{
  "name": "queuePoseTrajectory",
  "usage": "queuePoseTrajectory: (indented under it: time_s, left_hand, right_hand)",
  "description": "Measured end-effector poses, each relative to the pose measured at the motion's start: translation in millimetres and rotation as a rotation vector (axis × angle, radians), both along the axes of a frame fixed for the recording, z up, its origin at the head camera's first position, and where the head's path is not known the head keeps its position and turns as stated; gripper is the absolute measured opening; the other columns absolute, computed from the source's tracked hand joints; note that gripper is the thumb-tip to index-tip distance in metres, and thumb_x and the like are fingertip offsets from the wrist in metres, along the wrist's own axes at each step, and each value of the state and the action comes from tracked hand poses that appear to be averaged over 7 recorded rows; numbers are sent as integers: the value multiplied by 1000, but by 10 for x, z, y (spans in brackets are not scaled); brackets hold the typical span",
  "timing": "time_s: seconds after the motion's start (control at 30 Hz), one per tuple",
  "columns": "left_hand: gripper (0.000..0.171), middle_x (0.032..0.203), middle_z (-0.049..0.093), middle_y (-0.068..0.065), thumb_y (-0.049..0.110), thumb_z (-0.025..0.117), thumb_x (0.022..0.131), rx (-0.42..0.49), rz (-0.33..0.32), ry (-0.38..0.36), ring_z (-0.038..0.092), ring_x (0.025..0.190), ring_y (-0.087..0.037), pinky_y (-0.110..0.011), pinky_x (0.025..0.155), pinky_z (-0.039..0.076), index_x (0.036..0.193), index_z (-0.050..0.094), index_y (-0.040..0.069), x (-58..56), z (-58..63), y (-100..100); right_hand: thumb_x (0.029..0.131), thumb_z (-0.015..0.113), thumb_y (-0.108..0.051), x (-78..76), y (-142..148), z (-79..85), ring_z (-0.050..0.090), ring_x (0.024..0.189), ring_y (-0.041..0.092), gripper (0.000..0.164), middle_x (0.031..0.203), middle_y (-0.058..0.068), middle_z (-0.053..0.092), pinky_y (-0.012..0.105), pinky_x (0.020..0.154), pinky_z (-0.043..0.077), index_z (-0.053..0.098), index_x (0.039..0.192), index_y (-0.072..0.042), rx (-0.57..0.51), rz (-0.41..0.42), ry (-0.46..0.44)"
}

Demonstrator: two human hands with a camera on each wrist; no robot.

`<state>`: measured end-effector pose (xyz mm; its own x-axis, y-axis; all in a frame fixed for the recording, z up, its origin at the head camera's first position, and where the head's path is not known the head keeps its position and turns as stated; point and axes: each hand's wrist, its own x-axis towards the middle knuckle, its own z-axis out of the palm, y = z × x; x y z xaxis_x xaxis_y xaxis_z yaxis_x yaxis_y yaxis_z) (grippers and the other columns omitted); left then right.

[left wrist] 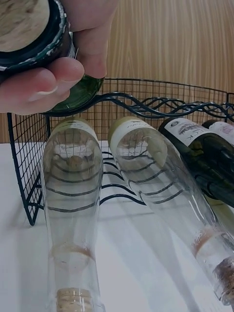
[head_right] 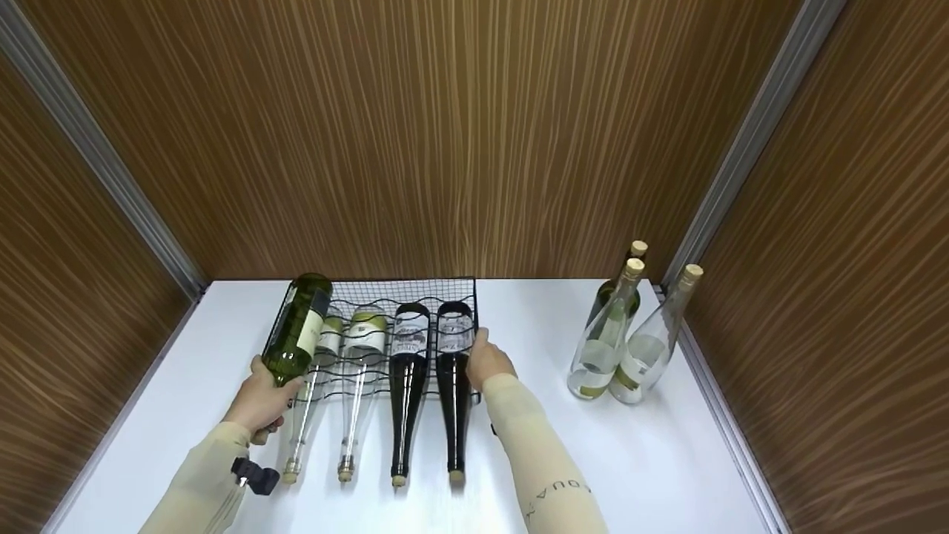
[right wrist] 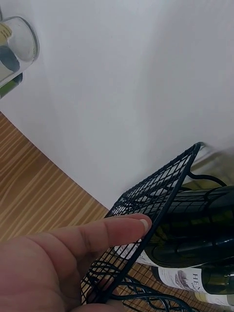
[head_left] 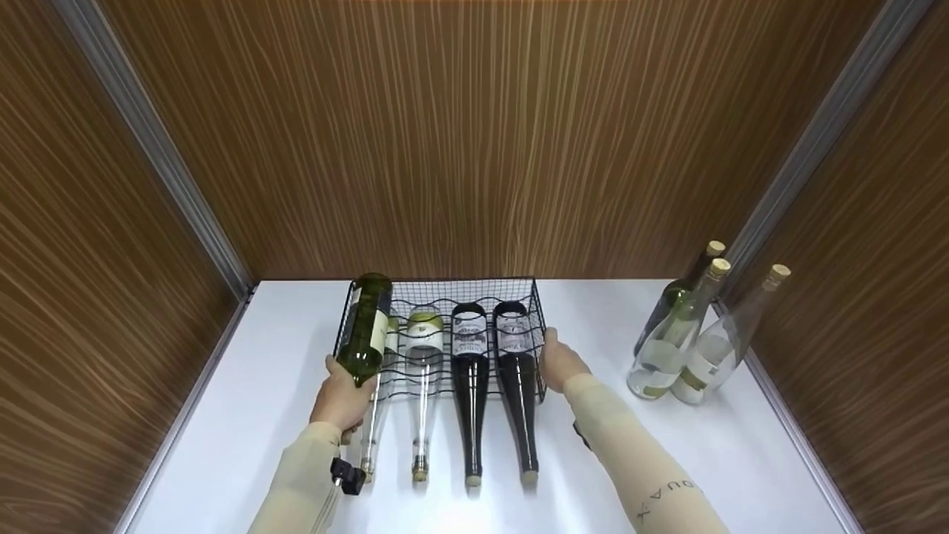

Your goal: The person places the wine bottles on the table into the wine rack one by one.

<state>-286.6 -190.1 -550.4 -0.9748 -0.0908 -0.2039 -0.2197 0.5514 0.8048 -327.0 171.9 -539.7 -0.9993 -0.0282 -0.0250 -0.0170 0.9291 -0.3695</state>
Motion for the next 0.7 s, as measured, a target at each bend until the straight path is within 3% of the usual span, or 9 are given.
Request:
queuePoseTrajectory:
  time_s: [0.3,0.4,0.57,0.7]
  left_hand:
    - [92,84,54,-20,34,51,91,3,-1,-18,51,44,-18,-30,36,43,139,-22,3,3,5,3]
    - [93,87,55,-22,36,52,91,-28,3,11,54,47,-19,-31,38,45,140,-19,1,4,10,11]
    - [95,87,60,-28,37,56,87,-204,4,133,58,60,-28,-41,50,45,139,-7,-11,51,32,16]
    - [86,85,60,-30,31,64,82,-301,30,220,60,66,-36,-46,53,44,133,13,-15,122,54,50]
  right_hand:
    - [94,42,-10,-5,4,-20,62,80,37,33,84,20,61,47,75,49,28,122,-1,2,-11,2]
    - [94,43,-11,-8,9,-12,61,83,37,35,88,21,62,47,77,48,28,124,-1,-3,-16,0]
    - [94,41,-11,0,-1,-4,62,85,35,37,93,20,62,45,79,48,26,126,-1,-12,-18,-23]
    - [95,38,-13,6,-5,-10,62,87,34,38,95,19,63,44,80,48,25,129,-1,-17,-28,-26]
